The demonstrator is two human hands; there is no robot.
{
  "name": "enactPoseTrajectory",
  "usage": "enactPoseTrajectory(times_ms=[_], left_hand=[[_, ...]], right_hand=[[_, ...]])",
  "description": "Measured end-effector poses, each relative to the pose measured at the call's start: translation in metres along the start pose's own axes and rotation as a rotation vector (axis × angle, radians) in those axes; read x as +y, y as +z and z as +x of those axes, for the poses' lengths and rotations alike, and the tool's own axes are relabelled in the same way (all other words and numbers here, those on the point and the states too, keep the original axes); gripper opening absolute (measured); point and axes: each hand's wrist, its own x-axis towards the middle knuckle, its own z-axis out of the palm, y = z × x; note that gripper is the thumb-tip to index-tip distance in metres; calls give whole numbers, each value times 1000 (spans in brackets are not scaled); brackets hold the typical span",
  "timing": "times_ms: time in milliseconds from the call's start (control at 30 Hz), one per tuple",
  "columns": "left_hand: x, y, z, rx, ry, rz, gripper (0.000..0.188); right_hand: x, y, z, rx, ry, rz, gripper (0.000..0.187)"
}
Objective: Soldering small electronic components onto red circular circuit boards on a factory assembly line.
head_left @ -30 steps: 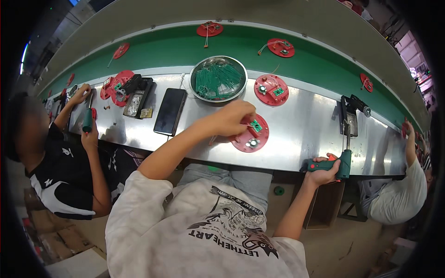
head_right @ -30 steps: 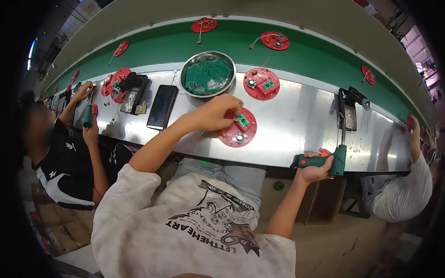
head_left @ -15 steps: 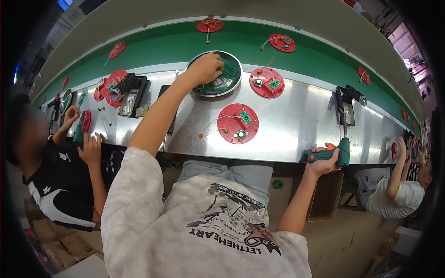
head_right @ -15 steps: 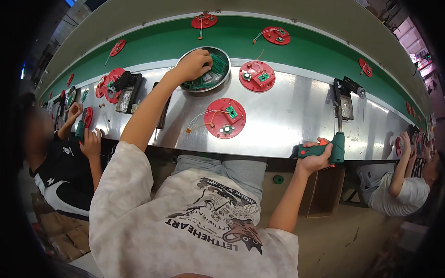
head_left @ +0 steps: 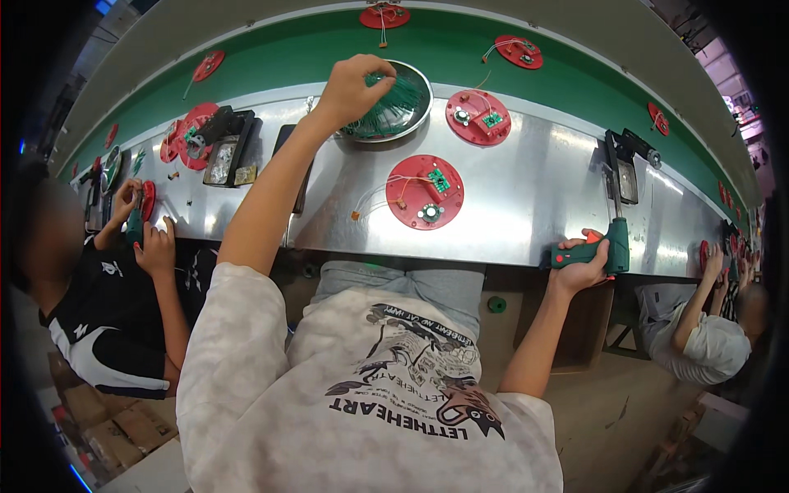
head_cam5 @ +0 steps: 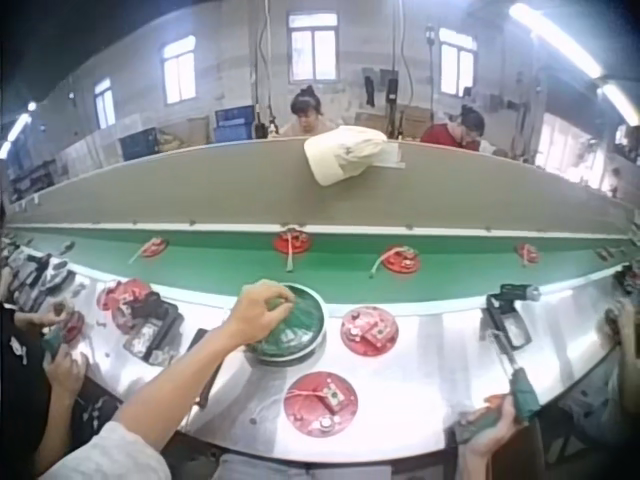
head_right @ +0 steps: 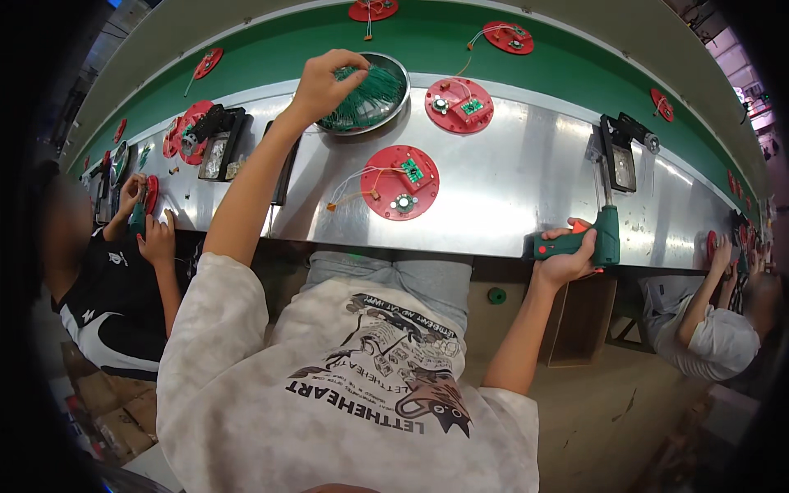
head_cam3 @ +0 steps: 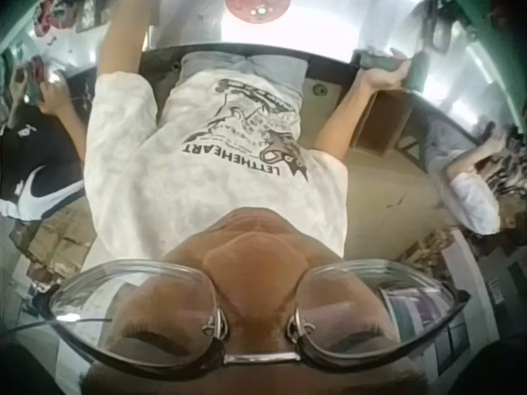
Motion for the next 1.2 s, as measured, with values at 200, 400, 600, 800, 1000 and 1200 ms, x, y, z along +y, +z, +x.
enactPoseTrajectory(times_ms=[200, 400, 600, 800, 1000, 1200], left_hand=[[-14, 1, -7, -54, -131, 222, 14], [49, 3, -24, 93, -54, 81, 11], [142, 36, -95, 79, -89, -8, 13], [143, 65, -125, 100, -119, 118, 12], [134, 79, -132, 146, -71, 246, 11], [133, 80, -133, 131, -30, 279, 13]], right_hand=[[3, -3, 2, -126, -25, 27, 33], [-2, -9, -3, -290, -32, 7, 37], [-17, -9, -37, -689, -3, -50, 47], [-26, 0, -59, -988, 84, -257, 50], [-23, 2, -60, -1094, 99, -268, 46], [-21, 6, -61, -1126, 101, -292, 42]])
